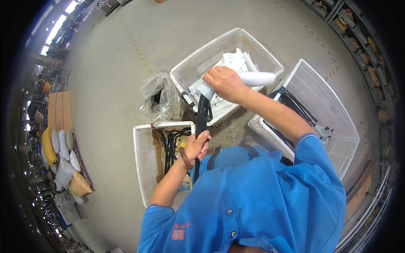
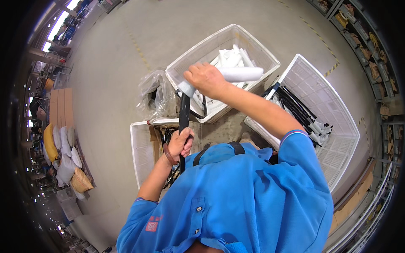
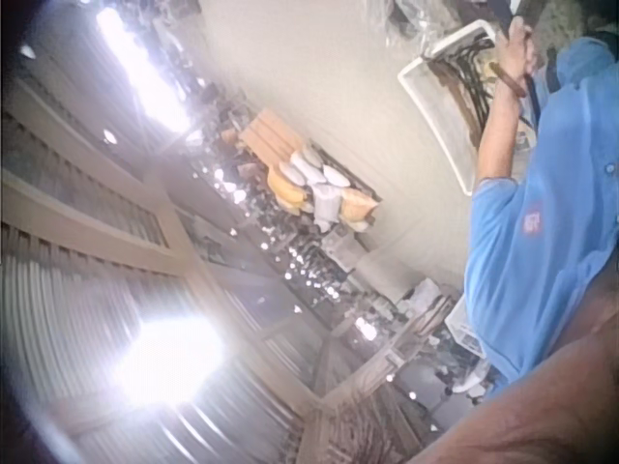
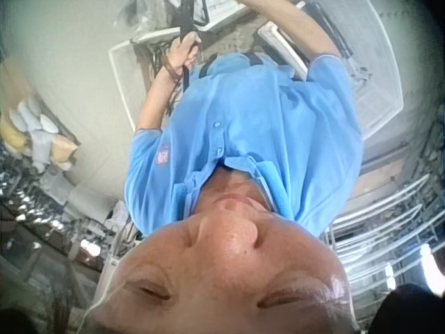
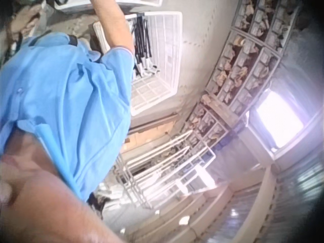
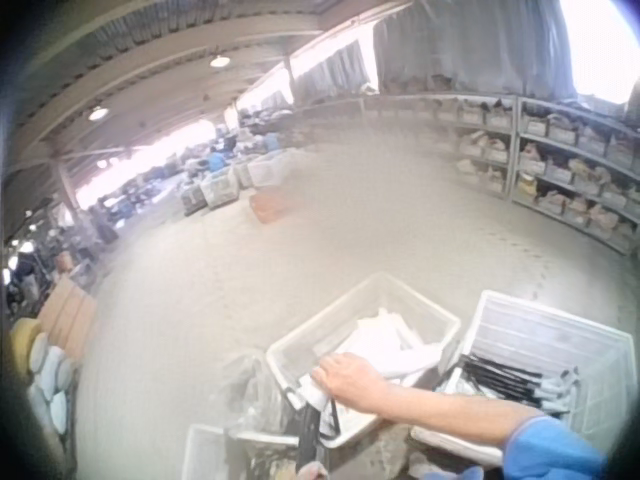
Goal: The person repeatedly picks up black curved rods and white cylindrical sleeves from white plastic bins, inserts the sleeves onto the rods, and places the assembled units into a bin. The person handles the parts one at a time and continues the cycle throughout the clip.
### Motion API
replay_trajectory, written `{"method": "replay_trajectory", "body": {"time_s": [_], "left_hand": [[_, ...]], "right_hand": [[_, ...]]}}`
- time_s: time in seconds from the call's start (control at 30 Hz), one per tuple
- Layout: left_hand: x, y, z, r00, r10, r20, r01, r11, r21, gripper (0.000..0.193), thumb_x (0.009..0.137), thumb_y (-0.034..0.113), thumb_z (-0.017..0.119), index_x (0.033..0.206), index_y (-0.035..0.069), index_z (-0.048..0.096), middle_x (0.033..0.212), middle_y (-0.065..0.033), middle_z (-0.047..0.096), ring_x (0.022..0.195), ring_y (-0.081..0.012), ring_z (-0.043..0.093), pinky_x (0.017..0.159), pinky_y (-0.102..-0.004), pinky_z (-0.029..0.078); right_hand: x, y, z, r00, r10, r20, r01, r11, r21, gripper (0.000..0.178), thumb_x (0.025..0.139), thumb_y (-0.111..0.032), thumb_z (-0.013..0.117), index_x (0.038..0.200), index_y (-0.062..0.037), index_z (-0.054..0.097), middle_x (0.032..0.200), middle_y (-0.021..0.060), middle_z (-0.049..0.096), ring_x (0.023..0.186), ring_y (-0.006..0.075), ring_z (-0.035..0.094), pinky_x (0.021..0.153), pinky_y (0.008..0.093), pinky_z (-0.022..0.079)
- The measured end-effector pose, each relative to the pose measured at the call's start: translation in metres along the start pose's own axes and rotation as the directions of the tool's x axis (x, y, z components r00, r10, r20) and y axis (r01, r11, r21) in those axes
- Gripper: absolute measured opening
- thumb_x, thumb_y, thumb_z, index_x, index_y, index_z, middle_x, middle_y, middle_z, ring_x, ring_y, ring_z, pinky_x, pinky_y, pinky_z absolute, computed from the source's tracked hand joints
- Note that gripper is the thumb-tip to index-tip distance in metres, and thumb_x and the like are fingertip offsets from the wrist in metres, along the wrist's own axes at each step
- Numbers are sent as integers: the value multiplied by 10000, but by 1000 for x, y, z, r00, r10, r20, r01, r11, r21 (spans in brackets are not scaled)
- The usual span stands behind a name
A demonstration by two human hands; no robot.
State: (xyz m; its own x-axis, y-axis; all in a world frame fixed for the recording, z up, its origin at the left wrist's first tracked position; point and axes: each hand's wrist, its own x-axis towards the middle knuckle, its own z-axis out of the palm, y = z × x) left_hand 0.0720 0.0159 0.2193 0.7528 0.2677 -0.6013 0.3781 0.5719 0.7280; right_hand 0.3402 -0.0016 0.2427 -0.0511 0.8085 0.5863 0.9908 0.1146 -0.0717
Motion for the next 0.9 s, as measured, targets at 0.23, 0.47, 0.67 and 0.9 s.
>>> {"method": "replay_trajectory", "body": {"time_s": [0.23, 0.47, 0.67, 0.9], "left_hand": [[-5, 36, 37, 999, 18, 30, -15, 995, -99, 124, 939, 123, 633, 990, 76, 531, 518, 29, 402, 338, -71, 357, 321, -237, 304], [12, 33, 68, 998, 0, 57, -6, 994, 107, 139, 917, 129, 659, 939, 71, 535, 502, 28, 423, 342, -65, 374, 324, -230, 306], [20, 38, 82, 995, -22, 92, 10, 991, 137, 157, 875, 135, 707, 903, 60, 572, 529, 19, 477, 362, -66, 411, 330, -236, 309], [31, 16, 94, 952, -65, 298, 32, 993, 113, 219, 834, 134, 752, 940, 32, 591, 548, 21, 493, 370, -67, 415, 337, -232, 306]], "right_hand": [[-56, 88, -90, 878, 411, 244, -420, 907, -16, 513, 729, -118, 722, 1222, -149, 585, 1098, 109, 646, 1029, 310, 624, 875, 412, 491], [-85, 99, -88, 909, 403, 107, -416, 894, 169, 434, 706, -132, 721, 1124, -142, 603, 951, 140, 694, 912, 351, 666, 778, 439, 521], [-53, 81, -120, 975, 176, 133, -165, 982, -89, 329, 721, -131, 722, 1015, -73, 586, 887, 123, 657, 844, 326, 649, 737, 410, 504], [-47, 33, -142, 885, -272, 378, 349, 925, -151, 125, 773, -77, 611, 879, -70, 545, 755, 35, 554, 743, 191, 607, 707, 326, 467]]}}
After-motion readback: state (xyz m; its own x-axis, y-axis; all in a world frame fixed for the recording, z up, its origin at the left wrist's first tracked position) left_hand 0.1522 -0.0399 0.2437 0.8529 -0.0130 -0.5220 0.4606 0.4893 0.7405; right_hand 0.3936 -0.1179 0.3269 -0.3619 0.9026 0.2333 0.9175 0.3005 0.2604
